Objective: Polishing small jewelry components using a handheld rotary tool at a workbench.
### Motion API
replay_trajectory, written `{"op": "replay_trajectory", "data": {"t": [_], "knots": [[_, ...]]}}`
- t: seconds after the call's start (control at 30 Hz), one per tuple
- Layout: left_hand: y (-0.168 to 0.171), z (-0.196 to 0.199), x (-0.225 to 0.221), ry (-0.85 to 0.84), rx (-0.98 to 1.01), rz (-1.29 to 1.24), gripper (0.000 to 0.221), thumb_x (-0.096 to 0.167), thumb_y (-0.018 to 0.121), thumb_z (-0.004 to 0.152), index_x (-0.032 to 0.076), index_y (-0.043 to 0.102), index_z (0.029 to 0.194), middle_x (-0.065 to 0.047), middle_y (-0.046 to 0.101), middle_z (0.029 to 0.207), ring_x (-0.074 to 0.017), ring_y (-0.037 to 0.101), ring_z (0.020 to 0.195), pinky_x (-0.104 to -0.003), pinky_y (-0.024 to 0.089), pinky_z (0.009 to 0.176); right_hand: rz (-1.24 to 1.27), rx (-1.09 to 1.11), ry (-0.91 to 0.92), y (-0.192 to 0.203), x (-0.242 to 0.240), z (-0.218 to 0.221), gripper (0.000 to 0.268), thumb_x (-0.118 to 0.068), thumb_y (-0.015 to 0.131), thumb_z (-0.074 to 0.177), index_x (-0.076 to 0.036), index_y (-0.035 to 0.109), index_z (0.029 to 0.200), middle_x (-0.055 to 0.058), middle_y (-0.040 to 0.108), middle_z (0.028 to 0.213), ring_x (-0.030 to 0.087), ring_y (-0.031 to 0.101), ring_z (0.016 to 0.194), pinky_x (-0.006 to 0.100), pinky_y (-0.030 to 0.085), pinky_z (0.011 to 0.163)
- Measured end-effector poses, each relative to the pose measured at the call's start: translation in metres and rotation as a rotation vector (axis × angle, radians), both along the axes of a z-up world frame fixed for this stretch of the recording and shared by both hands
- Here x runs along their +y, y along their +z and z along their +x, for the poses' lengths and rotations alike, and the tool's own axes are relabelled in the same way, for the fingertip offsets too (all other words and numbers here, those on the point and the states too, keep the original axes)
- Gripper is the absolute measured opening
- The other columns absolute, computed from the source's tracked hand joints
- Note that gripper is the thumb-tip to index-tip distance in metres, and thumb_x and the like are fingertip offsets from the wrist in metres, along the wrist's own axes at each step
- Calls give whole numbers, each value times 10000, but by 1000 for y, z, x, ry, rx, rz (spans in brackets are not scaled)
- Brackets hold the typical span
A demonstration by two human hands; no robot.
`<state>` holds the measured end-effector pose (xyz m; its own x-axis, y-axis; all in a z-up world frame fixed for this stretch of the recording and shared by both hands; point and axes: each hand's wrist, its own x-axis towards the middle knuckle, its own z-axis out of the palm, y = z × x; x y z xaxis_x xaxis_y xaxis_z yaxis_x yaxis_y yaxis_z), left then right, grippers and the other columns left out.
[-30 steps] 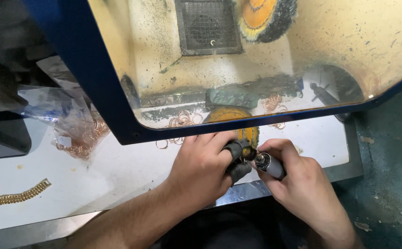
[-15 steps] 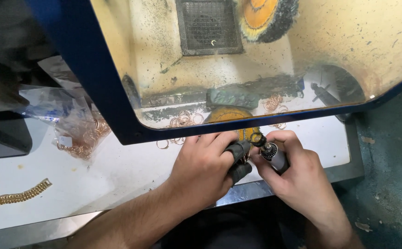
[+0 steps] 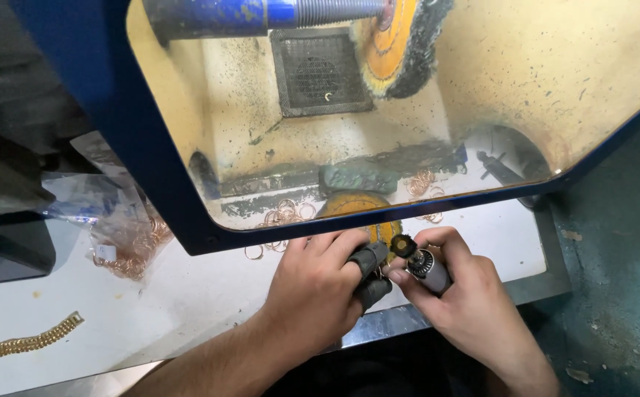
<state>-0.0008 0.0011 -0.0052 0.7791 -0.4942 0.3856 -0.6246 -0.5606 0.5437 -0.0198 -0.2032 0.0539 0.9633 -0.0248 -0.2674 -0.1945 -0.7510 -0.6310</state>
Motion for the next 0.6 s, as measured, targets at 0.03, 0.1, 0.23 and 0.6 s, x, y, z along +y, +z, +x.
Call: {"op": "replay_trajectory", "data": {"t": [0.03, 0.1, 0.23, 0.6], "knots": [[1, 0, 0, -2, -6, 1, 227, 157, 740, 657, 35, 745, 848, -69, 678, 1208, -276, 630, 1012, -415, 400, 714, 1, -6, -2, 0, 0, 0, 373, -305, 822, 810, -210, 555, 1052, -66, 881, 877, 96, 867, 818, 263, 577, 745], [2, 0, 1, -15, 2, 0, 172, 165, 745, 705, 17, 742, 793, -110, 682, 1219, -306, 624, 1033, -435, 415, 744, 39, -16, -14, 0, 1, 1, 396, -277, 858, 780, -208, 571, 1044, -64, 893, 855, 83, 872, 817, 246, 585, 769], [2, 1, -1, 2, -39, -19, 199, 117, 709, 604, 30, 726, 782, -85, 677, 1194, -298, 627, 989, -417, 410, 711, 109, -11, 52, -7, 0, 5, 379, -217, 829, 813, -215, 539, 1056, -45, 885, 867, 102, 856, 790, 251, 599, 796], [3, 0, -2, -45, 5, -21, 271, 175, 720, 583, 4, 736, 792, -115, 677, 1227, -332, 617, 1072, -452, 415, 796, 40, 107, -2, -3, 1, 7, 349, -241, 811, 832, -254, 571, 1086, -39, 788, 764, 123, 664, 598, 266, 551, 652]]}}
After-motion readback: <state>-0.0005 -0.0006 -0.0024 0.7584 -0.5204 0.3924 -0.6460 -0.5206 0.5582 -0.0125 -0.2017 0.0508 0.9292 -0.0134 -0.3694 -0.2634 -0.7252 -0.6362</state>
